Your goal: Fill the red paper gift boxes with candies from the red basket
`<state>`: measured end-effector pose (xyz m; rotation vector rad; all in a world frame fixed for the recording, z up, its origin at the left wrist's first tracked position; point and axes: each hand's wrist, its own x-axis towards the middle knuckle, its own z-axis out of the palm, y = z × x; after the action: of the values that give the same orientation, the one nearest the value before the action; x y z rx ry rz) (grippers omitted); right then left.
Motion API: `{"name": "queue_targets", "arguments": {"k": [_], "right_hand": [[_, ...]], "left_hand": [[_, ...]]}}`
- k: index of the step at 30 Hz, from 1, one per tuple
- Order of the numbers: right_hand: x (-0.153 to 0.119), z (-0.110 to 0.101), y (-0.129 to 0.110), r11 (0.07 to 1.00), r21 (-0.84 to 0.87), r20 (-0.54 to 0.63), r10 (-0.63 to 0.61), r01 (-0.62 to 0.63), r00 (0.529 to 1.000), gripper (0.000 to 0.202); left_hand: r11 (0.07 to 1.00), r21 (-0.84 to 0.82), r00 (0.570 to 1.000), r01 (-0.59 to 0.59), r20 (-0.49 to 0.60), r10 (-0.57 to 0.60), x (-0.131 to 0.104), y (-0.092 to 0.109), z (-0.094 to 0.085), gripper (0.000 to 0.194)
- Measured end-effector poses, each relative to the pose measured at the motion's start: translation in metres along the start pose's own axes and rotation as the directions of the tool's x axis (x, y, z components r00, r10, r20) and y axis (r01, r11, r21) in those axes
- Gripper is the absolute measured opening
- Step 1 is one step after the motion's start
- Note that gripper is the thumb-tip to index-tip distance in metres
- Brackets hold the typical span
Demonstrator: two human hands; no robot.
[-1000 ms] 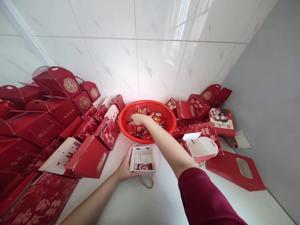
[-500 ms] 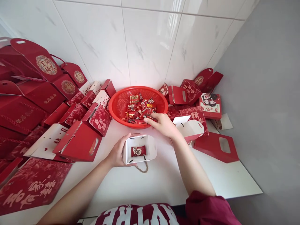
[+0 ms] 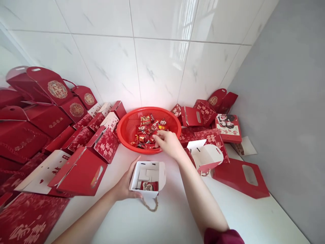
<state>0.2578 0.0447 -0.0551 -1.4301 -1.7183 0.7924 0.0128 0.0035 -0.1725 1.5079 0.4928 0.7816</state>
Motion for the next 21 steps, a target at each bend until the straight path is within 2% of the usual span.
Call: {"name": "queue_targets", "arguments": {"k": [3, 5, 8, 10, 12, 14, 18, 20, 21], "right_hand": [[0.007, 0.013, -0.003, 0.989, 0.142, 0.037, -0.035, 0.029, 0.999, 0.033], [0.01, 0.016, -0.004, 0.989, 0.143, 0.084, -0.058, 0.046, 0.995, 0.028], [0.02, 0.014, -0.008, 0.995, 0.04, 0.15, -0.099, 0.094, 0.984, 0.032], [0.031, 0.009, -0.01, 0.979, -0.143, 0.222, -0.108, 0.142, 0.969, 0.033], [0.043, 0.006, -0.011, 0.921, -0.335, 0.319, -0.088, 0.199, 0.943, 0.029], [0.053, 0.008, -0.011, 0.864, -0.443, 0.416, -0.04, 0.24, 0.908, 0.026], [0.064, 0.031, -0.011, 0.833, -0.485, 0.581, 0.08, 0.266, 0.81, 0.029], [0.068, 0.045, -0.01, 0.807, -0.527, 0.621, 0.151, 0.267, 0.769, 0.032], [0.07, 0.05, -0.008, 0.786, -0.562, 0.616, 0.19, 0.257, 0.765, 0.032]], "left_hand": [[1.0, -0.004, 1.0, 0.002, 0.001, -0.002, -0.001, 0.0, 0.0, 0.124], [1.0, 0.017, 1.0, 0.003, -0.013, -0.003, -0.003, 0.0, -0.001, 0.124], [0.998, 0.051, 0.999, 0.021, -0.035, -0.02, -0.005, 0.0, -0.003, 0.128], [0.997, 0.071, 0.999, 0.042, -0.032, -0.04, -0.006, 0.001, -0.004, 0.126], [0.993, 0.104, 0.998, 0.054, -0.028, -0.051, -0.006, 0.003, -0.005, 0.125], [0.987, 0.148, 0.998, 0.053, -0.031, -0.049, -0.006, 0.004, -0.006, 0.124], [0.976, 0.21, 0.998, 0.053, -0.038, -0.046, -0.005, 0.007, -0.006, 0.121], [0.974, 0.221, 0.998, 0.056, -0.048, -0.047, -0.005, 0.007, -0.006, 0.12], [0.972, 0.227, 0.998, 0.058, -0.052, -0.048, -0.005, 0.008, -0.006, 0.12]]}}
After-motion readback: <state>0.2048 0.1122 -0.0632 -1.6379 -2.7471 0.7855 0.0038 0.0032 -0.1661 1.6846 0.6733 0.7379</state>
